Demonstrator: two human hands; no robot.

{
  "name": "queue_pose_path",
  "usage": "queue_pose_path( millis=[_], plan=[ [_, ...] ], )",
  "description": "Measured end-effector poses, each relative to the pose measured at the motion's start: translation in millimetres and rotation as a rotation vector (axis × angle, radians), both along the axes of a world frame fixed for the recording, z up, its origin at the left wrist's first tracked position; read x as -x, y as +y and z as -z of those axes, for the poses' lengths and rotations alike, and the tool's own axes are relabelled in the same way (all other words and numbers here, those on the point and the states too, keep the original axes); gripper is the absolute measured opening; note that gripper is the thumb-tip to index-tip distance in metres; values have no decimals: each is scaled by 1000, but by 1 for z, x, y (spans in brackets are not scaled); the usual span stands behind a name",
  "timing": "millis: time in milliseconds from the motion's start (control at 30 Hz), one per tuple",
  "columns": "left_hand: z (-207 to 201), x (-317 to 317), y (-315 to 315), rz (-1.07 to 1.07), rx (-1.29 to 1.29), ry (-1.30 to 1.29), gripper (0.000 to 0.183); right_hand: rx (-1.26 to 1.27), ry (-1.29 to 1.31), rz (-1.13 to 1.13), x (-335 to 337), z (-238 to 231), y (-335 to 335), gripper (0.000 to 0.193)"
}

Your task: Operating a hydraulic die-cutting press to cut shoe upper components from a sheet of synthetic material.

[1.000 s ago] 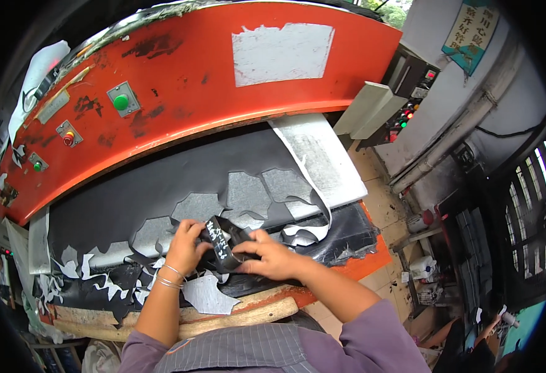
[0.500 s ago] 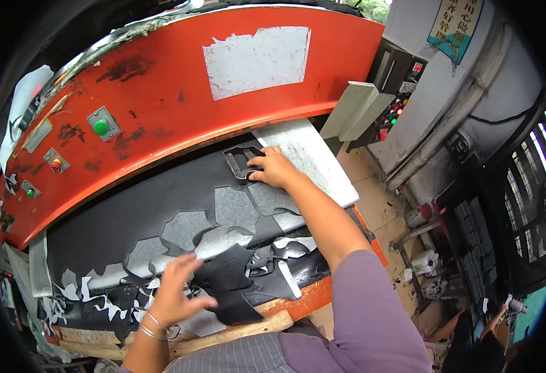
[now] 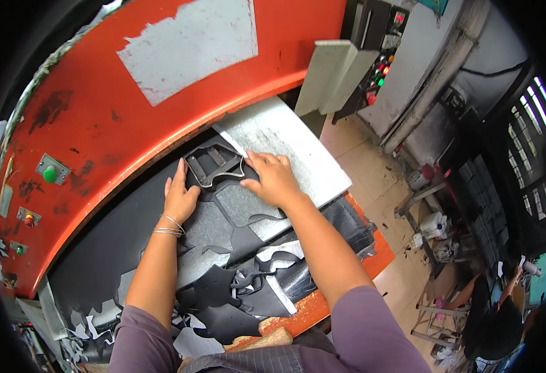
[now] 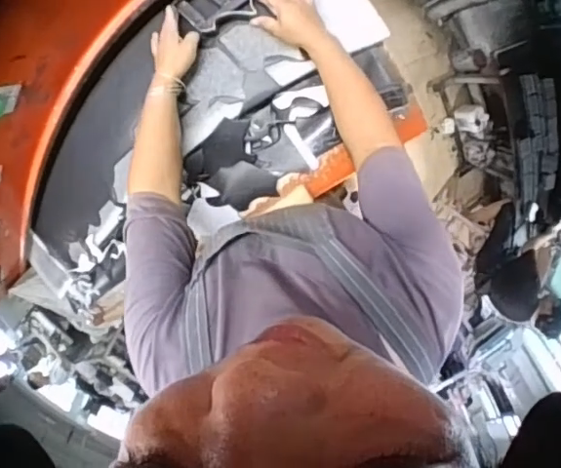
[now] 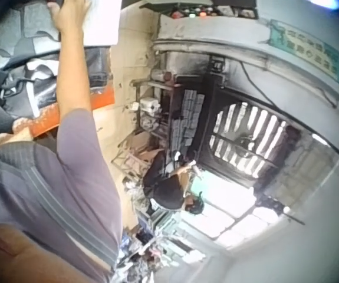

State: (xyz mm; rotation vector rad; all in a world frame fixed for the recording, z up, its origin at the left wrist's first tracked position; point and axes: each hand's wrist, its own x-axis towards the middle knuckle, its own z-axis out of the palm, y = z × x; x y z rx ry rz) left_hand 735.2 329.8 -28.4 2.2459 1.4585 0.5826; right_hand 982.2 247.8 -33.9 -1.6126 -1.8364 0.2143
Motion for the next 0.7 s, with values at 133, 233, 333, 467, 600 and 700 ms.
queue_pose_path(
  millis=[133,233,333,467,600,700],
  plan=[
    [-9,-22,-5,2,34,-77,75,-24,-49,5,-22,4,3,61],
    [-4,-14,-5,6,-11,-82,74,-3,-11,-12,-17,-1,3,56],
    [-8,-15,-8,14,-6,-83,73,23,-13,-23,-19,1,3,57],
    [-10,-18,-10,13,-7,-72,72,27,-60,9,-18,0,-1,58],
    [-8,-9,-14,-2,-78,-14,74,32,-96,-5,-9,-2,-2,59],
    [-22,0,-30,-20,-32,79,82,32,-29,-34,-4,-3,-3,62]
  ],
)
